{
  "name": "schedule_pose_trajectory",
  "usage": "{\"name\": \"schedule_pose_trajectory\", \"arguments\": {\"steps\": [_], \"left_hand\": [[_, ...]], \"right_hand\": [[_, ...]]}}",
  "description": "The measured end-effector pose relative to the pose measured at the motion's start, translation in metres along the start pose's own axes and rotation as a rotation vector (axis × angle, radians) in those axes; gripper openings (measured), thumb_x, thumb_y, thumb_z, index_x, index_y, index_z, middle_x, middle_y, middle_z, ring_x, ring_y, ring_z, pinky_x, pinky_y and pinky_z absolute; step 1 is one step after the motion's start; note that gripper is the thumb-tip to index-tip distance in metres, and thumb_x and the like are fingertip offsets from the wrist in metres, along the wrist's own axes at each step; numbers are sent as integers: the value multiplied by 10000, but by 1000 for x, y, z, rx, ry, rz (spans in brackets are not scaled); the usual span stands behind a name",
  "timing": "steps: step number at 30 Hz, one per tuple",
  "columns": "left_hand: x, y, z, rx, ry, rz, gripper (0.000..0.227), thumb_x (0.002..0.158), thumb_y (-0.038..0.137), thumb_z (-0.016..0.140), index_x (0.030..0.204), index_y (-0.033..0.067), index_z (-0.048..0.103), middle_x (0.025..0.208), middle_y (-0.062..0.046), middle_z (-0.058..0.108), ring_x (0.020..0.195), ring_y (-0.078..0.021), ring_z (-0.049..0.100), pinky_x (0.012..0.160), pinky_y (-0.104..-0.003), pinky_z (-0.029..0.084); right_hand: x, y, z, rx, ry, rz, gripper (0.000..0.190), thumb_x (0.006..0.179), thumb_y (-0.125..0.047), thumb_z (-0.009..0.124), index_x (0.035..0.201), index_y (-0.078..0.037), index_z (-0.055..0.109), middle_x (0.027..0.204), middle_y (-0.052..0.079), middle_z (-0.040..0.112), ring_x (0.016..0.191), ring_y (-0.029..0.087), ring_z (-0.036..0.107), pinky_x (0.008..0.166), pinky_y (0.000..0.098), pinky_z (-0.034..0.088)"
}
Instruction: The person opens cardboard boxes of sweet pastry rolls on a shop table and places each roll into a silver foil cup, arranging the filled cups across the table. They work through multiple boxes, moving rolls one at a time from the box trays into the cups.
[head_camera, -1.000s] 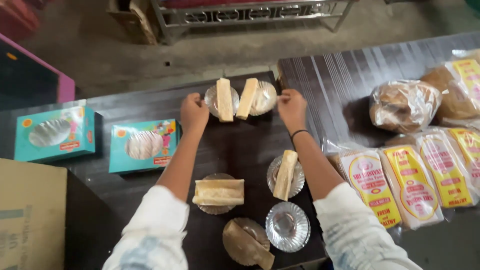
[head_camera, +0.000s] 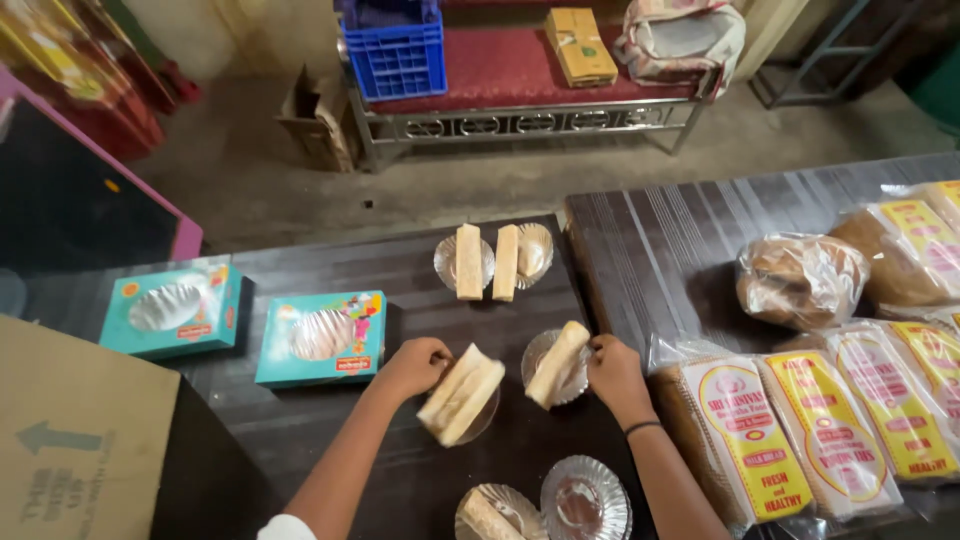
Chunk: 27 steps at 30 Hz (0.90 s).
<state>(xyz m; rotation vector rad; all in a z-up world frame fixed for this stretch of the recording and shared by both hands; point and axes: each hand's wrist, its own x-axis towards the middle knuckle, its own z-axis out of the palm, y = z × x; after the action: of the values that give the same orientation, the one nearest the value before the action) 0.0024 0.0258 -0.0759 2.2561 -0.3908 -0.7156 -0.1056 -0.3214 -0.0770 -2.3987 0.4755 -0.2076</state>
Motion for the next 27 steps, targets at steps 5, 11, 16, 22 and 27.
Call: {"name": "schedule_pose_trajectory", "arguments": {"steps": [5,11,16,22,27], "left_hand": [[29,-31,15,-109,377,-19,223,862,135,694,1050,33,760,987,-176,770,922,-294,756,832,-372,580],[45,-31,18,-259,573,-128,240,864,160,706,1045,10,753,1003,-181,774,957,-296,762,858,-374,581],[23,-31,33,-219,640,-94,278,879,191,737,1100,22,730,1079,-189,755,1027,-317,716,897,-397,550],[-75,32,27,-204,756,44,295,904,194,714,1159,46,712,1119,-180,701,882,-292,711,831,-375,564],[-104,47,47,-183,-251,224,359,839,307,806,1108,74,761,1056,-85,791,973,-213,748,869,-347,580]], "right_hand": [[45,-7,23,39,149,-75,231,829,-24,642,1032,17,744,925,291,721,930,429,714,809,459,572],[69,-37,23,164,51,109,271,803,-16,627,1049,23,735,893,255,750,783,369,760,715,418,603],[43,-34,15,104,-115,163,213,811,-59,704,964,67,781,809,222,778,693,247,763,666,342,597],[-29,-45,-41,354,-94,73,256,897,-125,692,1128,-16,701,896,161,779,764,233,771,690,344,613],[-83,-36,-67,59,-586,-164,314,780,-211,814,1044,-44,780,962,114,805,907,209,779,849,331,593]]}}
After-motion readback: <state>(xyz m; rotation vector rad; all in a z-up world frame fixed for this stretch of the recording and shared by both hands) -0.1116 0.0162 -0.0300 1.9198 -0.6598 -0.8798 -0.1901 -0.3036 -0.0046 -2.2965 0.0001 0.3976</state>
